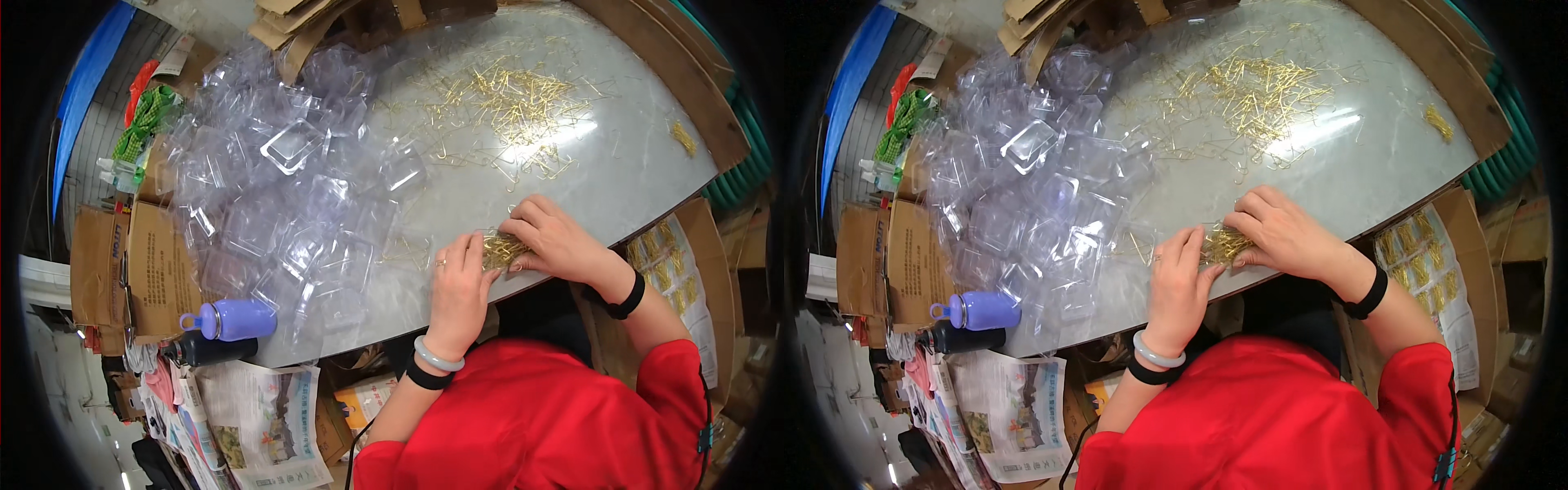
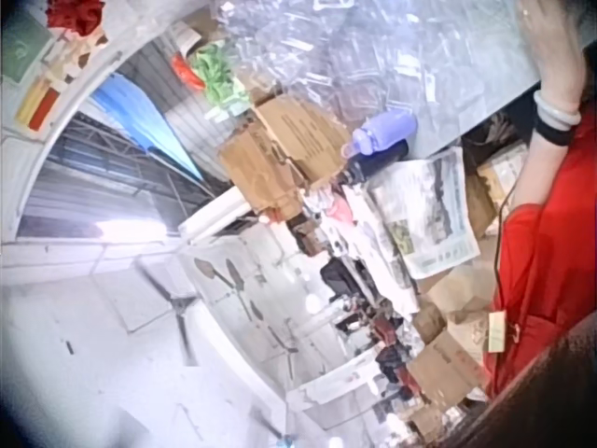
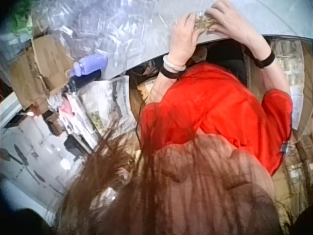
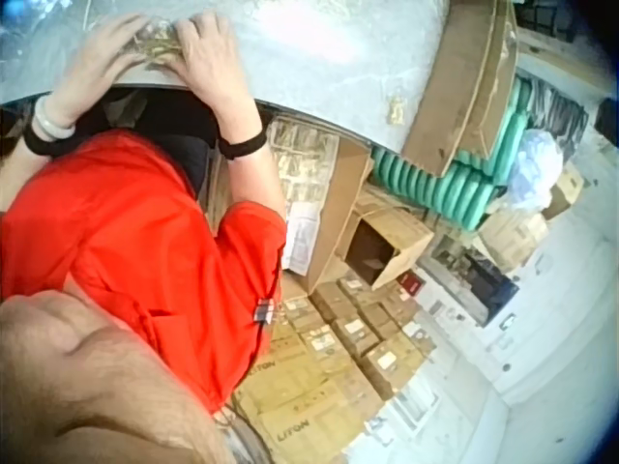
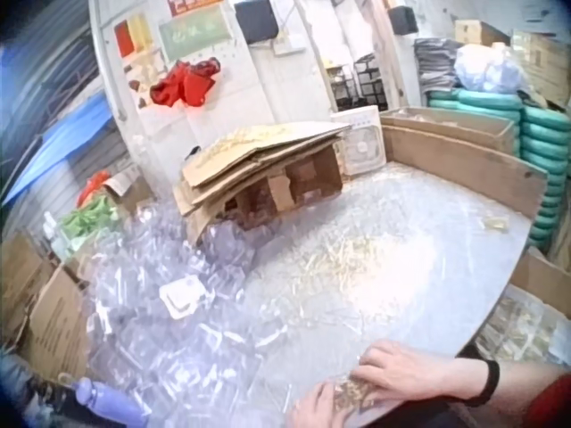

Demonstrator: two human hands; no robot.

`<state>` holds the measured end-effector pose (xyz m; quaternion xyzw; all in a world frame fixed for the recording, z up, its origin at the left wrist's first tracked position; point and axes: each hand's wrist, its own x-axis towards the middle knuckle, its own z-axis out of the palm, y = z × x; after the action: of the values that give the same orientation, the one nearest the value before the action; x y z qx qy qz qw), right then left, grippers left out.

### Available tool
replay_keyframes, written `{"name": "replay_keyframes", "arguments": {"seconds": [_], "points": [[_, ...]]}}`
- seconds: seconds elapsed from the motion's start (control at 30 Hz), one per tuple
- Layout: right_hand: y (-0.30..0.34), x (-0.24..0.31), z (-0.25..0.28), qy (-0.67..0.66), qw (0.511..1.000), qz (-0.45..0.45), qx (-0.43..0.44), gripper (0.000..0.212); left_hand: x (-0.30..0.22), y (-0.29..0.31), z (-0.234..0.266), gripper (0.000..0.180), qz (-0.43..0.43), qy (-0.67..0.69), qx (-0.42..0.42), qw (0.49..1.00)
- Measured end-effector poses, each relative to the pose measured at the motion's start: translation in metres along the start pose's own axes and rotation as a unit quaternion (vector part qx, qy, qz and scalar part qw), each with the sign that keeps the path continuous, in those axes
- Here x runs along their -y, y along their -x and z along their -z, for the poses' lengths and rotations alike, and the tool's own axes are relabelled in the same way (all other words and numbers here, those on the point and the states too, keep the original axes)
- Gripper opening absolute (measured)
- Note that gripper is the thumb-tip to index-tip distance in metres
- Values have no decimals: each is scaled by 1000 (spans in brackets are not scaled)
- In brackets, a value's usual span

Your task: Placing small gold-colored metal components into clear plastic sorting trays.

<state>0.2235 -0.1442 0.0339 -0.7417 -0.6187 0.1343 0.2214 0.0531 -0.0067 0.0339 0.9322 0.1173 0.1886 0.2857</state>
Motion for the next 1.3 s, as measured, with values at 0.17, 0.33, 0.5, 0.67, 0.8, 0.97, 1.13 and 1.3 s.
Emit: {"name": "replay_keyframes", "arguments": {"seconds": [0.17,0.33,0.5,0.67,0.8,0.97,1.13,1.3], "points": [[0,2,3,72,979,93,-164,65,-6,-2,-9,53,23,88,-27,996],[0,-12,-1,24,988,100,-119,62,-1,2,1,58,-30,75,-16,997],[5,-14,-1,44,994,76,-69,61,-2,2,4,61,-27,-29,5,999],[4,4,4,62,989,86,-106,77,-6,-6,-13,56,38,44,7,998],[-2,2,-2,-21,992,86,-93,86,-11,-14,-19,57,66,170,-20,983],[15,-8,19,29,992,70,-101,73,-13,-5,1,68,3,-16,28,999],[23,-17,2,18,990,107,-95,47,-4,-6,-16,78,-50,-46,39,997],[33,12,-19,-20,967,-54,-248,42,2,-3,-22,74,-74,-62,32,995]]}}
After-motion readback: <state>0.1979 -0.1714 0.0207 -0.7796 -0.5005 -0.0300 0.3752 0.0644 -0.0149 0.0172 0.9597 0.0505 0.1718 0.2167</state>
